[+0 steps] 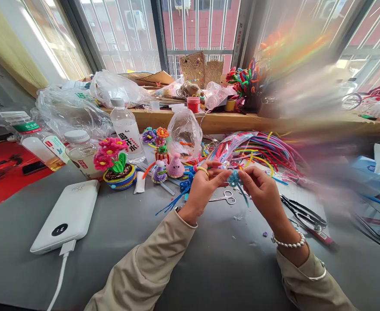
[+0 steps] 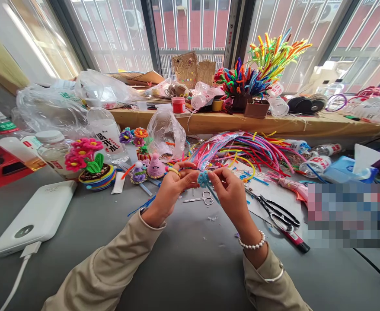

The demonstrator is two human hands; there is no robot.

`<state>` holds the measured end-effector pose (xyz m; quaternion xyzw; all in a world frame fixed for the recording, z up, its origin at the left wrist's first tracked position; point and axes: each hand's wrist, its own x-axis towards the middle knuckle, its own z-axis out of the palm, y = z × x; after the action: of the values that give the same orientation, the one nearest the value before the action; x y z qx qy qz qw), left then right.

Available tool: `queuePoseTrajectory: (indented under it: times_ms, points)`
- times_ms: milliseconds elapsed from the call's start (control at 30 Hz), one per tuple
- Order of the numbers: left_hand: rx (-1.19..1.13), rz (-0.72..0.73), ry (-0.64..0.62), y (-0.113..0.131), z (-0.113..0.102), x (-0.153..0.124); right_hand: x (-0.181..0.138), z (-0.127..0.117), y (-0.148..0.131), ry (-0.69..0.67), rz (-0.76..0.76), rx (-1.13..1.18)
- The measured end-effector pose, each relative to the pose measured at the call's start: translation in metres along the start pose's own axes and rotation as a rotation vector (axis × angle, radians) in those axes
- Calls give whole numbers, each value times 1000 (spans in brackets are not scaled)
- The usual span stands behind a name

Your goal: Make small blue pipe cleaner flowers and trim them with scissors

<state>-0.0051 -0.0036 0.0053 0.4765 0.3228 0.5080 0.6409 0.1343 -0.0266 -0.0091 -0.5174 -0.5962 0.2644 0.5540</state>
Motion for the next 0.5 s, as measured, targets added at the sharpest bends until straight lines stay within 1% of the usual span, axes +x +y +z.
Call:
queuePoseTrajectory:
  times_ms: [167, 333, 400, 500]
  points:
    - [72, 57, -12, -1, -4, 0, -1, -4, -5, -74, 7, 6]
    - [75, 54, -9, -3, -5, 0, 4, -13, -7, -226, 88, 28]
    - [68, 41, -4, -3, -5, 0, 5, -14, -5, -236, 119, 57]
    - [70, -13, -14, -2, -4, 0, 3, -13, -4, -187, 141, 100]
